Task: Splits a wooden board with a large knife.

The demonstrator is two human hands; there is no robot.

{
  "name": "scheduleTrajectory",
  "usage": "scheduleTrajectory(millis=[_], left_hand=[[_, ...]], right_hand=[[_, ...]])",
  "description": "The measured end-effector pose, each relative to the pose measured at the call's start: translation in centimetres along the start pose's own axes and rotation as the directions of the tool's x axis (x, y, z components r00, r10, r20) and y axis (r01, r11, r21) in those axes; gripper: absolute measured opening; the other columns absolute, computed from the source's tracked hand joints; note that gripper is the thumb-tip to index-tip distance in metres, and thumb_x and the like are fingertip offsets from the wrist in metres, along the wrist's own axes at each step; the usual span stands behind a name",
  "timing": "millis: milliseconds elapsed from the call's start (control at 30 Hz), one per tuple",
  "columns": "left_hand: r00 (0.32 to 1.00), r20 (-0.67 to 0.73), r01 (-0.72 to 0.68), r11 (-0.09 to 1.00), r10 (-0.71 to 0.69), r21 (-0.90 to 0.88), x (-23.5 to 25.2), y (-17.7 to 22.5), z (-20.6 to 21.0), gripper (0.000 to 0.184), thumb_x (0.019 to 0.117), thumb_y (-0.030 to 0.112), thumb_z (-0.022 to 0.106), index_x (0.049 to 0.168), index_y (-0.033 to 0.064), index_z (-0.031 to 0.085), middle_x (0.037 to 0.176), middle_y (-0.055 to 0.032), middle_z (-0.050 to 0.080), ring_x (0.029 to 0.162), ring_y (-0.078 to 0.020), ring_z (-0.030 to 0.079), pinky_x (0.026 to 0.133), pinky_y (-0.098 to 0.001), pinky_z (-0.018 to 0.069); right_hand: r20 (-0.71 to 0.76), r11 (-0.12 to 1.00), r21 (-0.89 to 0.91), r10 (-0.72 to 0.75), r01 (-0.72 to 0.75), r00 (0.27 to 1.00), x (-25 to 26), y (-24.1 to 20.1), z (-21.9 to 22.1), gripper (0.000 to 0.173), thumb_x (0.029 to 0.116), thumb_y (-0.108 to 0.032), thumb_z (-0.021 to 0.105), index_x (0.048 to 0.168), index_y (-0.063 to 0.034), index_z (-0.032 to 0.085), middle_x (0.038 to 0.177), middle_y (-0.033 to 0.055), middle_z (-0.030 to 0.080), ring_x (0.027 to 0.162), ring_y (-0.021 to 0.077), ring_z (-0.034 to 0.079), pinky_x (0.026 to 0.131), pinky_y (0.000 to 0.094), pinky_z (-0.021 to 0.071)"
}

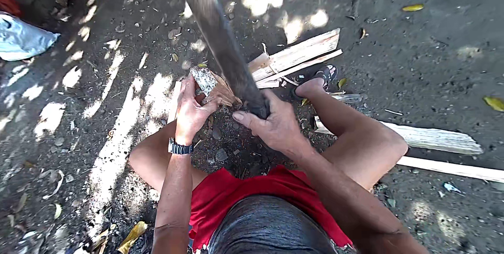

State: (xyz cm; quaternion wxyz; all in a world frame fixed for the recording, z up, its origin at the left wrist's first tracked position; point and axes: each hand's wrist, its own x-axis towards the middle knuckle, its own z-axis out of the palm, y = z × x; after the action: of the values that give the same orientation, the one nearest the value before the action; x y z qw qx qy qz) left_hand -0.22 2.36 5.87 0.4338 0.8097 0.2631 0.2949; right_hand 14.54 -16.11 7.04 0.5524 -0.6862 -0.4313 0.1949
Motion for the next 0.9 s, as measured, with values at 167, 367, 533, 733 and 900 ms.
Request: scheduleTrajectory(millis=[167,367,533,733,900], left_hand=[[0.999,-0.035,-0.024,0.993,0.028,0.117,0.7,0.3,0.6,0.095,0.0766,0.027,0.085,0.157,0.0148,0.038,0.152,-0.0121,0.047,0.131,-0.0214,0.055,0.101,-0.0417,0.0541],[0.999,0.033,-0.001,1.0,0.001,-0.008,1.5,1.3,1.8,0.097,0.0745,0.011,0.088,0.157,0.0203,0.038,0.152,-0.0093,0.045,0.126,-0.0237,0.061,0.087,-0.0448,0.0649],[0.996,0.085,0.019,0.991,-0.008,-0.13,-0.4,1.6,1.3,0.105,0.0747,-0.001,0.08,0.163,0.0237,0.029,0.162,-0.0096,0.033,0.124,-0.0293,0.063,0.078,-0.0459,0.0664],[0.998,0.024,-0.056,0.997,0.057,-0.048,1.5,1.6,2.5,0.099,0.0765,0.008,0.082,0.161,0.0177,0.032,0.155,-0.0116,0.041,0.128,-0.0252,0.059,0.084,-0.044,0.0654],[0.996,0.005,-0.094,0.994,0.094,0.053,1.8,2.2,2.1,0.095,0.0788,0.018,0.083,0.16,0.0115,0.034,0.154,-0.0135,0.042,0.131,-0.0226,0.055,0.092,-0.0394,0.0609]], right_hand=[[-0.31,0.84,0.155,-0.458,0.519,0.833,2.1,-8.1,-3.5,0.025,0.0914,-0.013,0.075,0.107,-0.0032,0.058,0.08,0.0034,0.066,0.061,0.0145,0.066,0.052,0.0344,0.0608],[-0.103,0.996,-0.012,-0.094,0.093,0.99,1.7,-1.0,-1.8,0.03,0.0897,-0.027,0.077,0.111,-0.0114,0.064,0.073,-0.0008,0.066,0.054,0.0093,0.062,0.046,0.0321,0.0563],[-0.025,0.987,-0.155,0.034,-0.038,0.999,0.0,2.6,-0.6,0.032,0.0891,-0.034,0.074,0.109,-0.0113,0.065,0.069,-0.0025,0.063,0.057,0.0062,0.059,0.051,0.0282,0.0513],[-0.021,0.978,-0.156,0.138,-0.139,0.99,-0.4,0.1,-2.5,0.035,0.0902,-0.042,0.074,0.111,-0.0148,0.065,0.066,-0.0032,0.062,0.052,0.0078,0.059,0.048,0.0315,0.0529],[-0.289,0.923,-0.022,-0.373,0.384,0.881,0.2,-6.3,-5.2,0.03,0.0907,-0.021,0.076,0.11,-0.0025,0.064,0.077,-0.0017,0.065,0.061,0.0039,0.061,0.052,0.0234,0.0552]])
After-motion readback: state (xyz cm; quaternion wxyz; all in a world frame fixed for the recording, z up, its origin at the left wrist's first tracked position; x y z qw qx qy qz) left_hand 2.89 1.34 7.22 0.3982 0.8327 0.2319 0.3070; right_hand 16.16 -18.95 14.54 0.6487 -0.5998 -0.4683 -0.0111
